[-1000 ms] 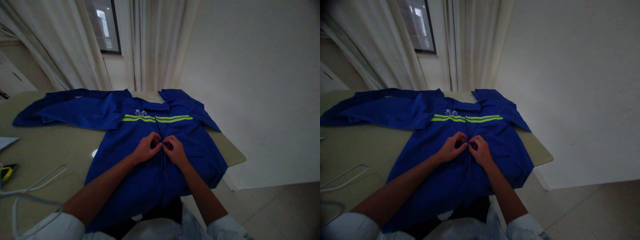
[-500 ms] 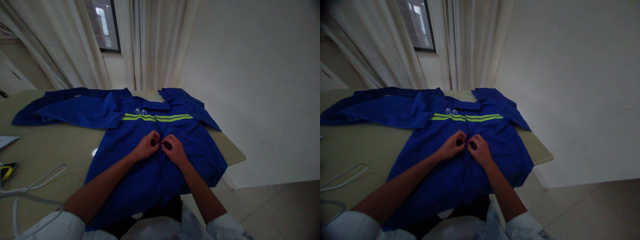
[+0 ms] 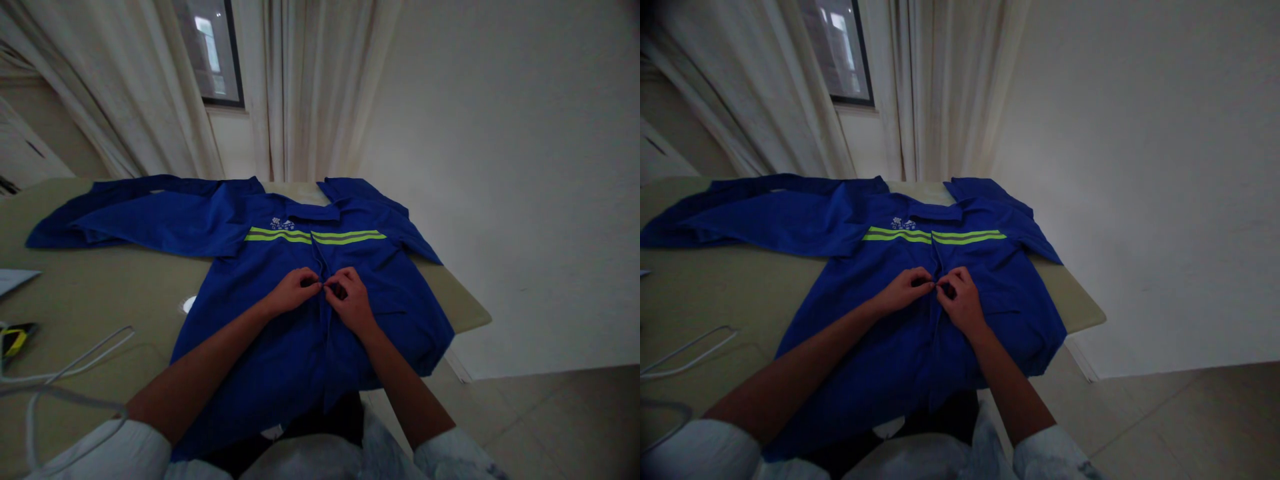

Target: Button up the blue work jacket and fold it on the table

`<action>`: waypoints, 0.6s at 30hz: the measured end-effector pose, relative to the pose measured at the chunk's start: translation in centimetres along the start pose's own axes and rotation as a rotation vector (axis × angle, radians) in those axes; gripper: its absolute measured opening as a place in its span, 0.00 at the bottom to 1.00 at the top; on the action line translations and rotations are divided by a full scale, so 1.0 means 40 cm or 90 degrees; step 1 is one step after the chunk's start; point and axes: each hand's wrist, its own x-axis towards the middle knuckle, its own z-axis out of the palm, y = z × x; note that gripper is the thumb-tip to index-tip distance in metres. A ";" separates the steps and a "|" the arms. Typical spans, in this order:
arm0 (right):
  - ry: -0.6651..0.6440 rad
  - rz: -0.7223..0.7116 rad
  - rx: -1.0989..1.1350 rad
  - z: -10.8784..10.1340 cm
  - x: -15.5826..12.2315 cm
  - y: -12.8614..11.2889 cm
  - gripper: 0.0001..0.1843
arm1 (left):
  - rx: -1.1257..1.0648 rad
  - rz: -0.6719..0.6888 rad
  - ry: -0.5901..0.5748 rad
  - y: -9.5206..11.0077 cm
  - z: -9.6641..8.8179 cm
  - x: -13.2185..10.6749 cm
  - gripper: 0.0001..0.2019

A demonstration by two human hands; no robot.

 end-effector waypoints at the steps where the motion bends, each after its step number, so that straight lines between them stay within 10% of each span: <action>1: 0.003 -0.004 -0.002 0.001 0.000 -0.002 0.03 | -0.025 -0.006 -0.003 -0.003 -0.002 0.002 0.09; 18: -0.026 -0.119 -0.065 -0.012 -0.007 0.005 0.09 | -0.247 -0.104 -0.040 -0.003 -0.026 -0.003 0.11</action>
